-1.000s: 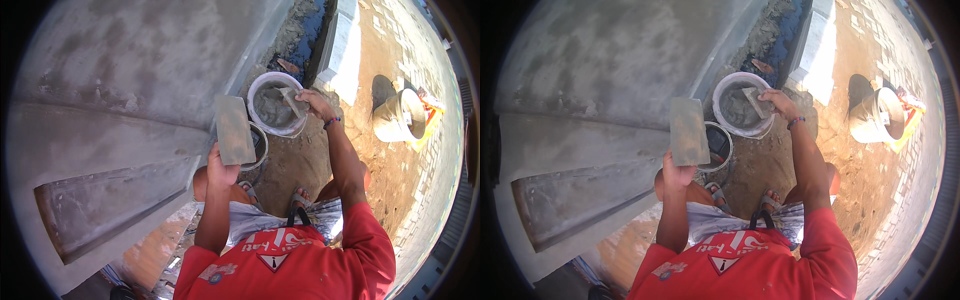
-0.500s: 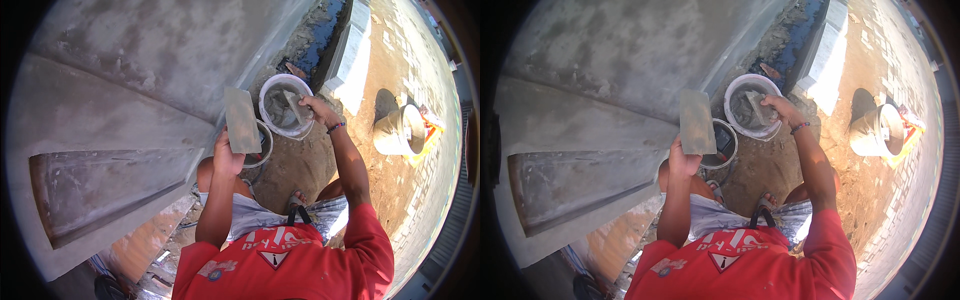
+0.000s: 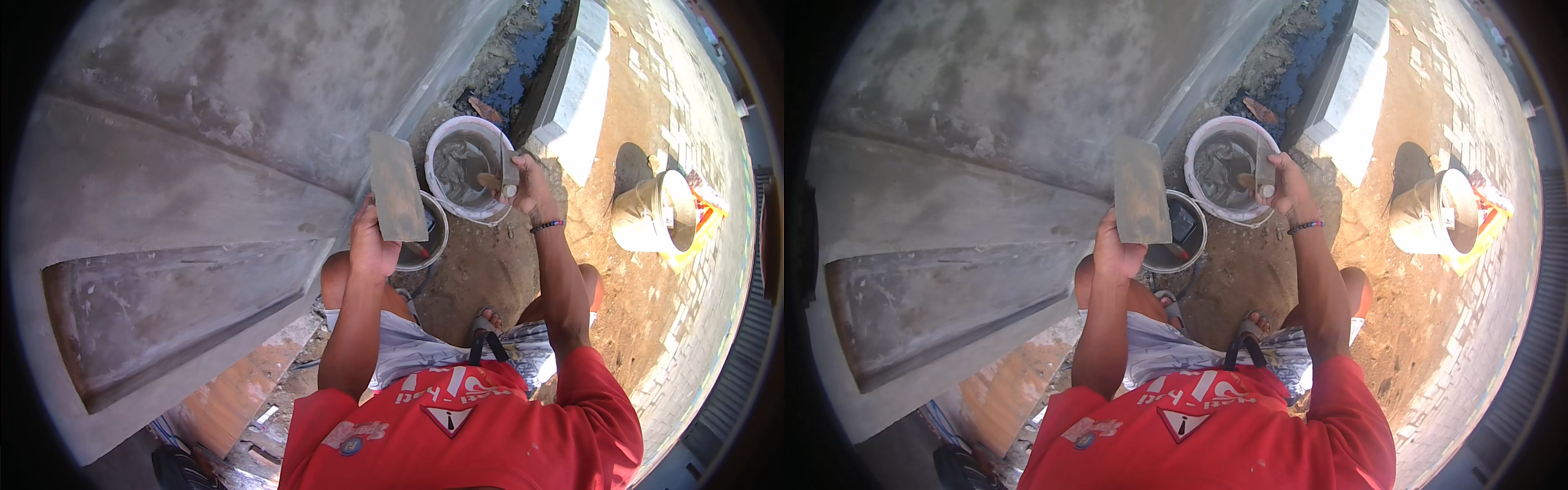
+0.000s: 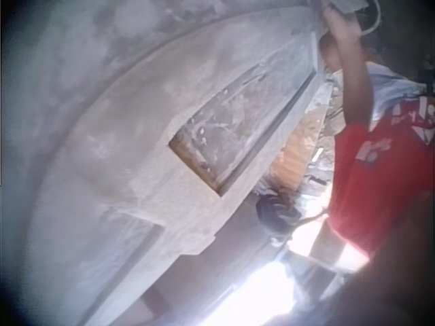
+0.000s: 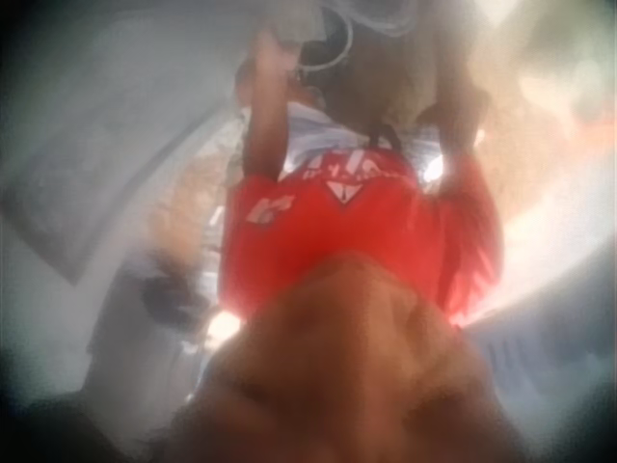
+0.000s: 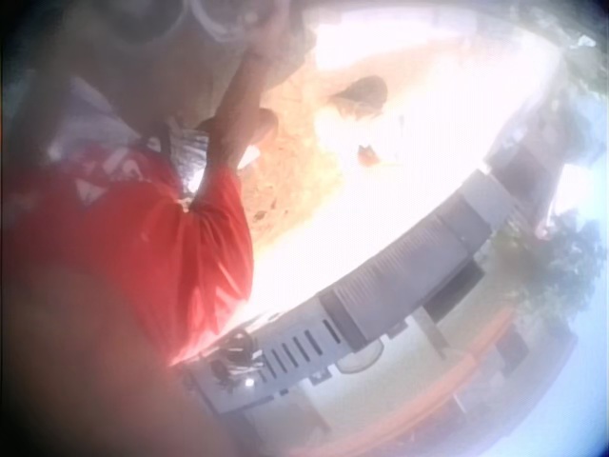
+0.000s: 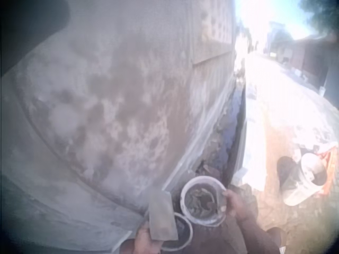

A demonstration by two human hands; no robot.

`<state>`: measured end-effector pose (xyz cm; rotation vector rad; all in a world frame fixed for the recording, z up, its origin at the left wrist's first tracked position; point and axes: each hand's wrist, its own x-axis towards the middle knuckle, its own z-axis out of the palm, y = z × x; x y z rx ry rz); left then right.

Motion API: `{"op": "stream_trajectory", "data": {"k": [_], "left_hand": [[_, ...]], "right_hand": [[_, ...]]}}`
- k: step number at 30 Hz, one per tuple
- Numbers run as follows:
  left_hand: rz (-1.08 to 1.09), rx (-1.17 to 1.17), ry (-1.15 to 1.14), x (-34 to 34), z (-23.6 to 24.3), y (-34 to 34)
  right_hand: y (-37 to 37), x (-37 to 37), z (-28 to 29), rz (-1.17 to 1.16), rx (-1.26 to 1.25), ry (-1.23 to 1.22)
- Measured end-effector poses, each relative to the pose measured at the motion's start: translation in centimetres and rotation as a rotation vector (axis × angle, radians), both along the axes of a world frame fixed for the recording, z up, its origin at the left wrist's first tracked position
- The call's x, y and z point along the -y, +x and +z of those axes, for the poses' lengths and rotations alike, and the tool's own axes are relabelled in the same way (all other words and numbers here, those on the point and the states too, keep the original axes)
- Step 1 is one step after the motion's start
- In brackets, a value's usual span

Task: The person applies plaster to an exterior wall using a trowel and a hawk. They repeatedly scoop plaster from a bucket, spread it onto the wall surface, and smooth it with the trowel.

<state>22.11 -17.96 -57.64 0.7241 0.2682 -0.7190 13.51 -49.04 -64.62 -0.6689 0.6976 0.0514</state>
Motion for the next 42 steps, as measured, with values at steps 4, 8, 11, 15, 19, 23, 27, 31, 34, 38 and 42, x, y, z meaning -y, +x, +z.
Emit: {"op": "stream_trajectory", "data": {"k": [4, 8, 11, 15, 19, 23, 27, 31, 34, 38, 42], "left_hand": [[-0.005, 0.001, -0.001, 0.1, 0.1, 0.0], [-0.04, 0.016, -0.038, 0.5, -0.5, 0.0], [-0.047, 0.022, -0.055, 0.5, -1.2, 0.2], [-0.045, 0.021, -0.044, 0.7, -1.8, 0.2], [-0.033, 0.013, -0.016, 1.4, -1.3, -0.2], [-0.024, -0.021, 0.049, 2.1, -1.1, -0.5], [-0.057, -0.094, 0.033, 3.0, -1.6, -0.9], [-0.137, -0.123, -0.08, 2.9, -1.7, -0.8], [-0.121, -0.181, -0.069, 4.1, -0.1, -0.9], [-0.164, -0.258, -0.337, 5.8, 0.9, -0.5], [-0.209, -0.277, -0.555, 8.9, 4.0, -0.3]], "right_hand": [[-1.7, -0.4, -0.7, -0.194, -0.003, 0.142], [-4.4, -0.2, -4.1, -0.36, -0.001, 0.202], [-5.8, -0.8, -5.0, -0.402, 0.064, 0.26], [-7.1, -2.1, -5.4, -0.499, 0.117, 0.273], [-8.8, -3.2, -5.1, -0.578, 0.15, 0.329], [-9.9, -3.4, -5.5, -0.537, 0.293, 0.384], [-10.5, -3.1, -5.0, -0.453, 0.411, 0.342], [-11.0, -4.5, 0.1, -0.509, 0.49, 0.264], [-12.0, -5.0, 5.4, -0.462, 0.637, 0.162], [-12.6, -4.5, 11.6, -0.236, 0.876, -0.033], [-12.9, -5.2, 15.0, -0.194, 0.848, -0.379]]}}
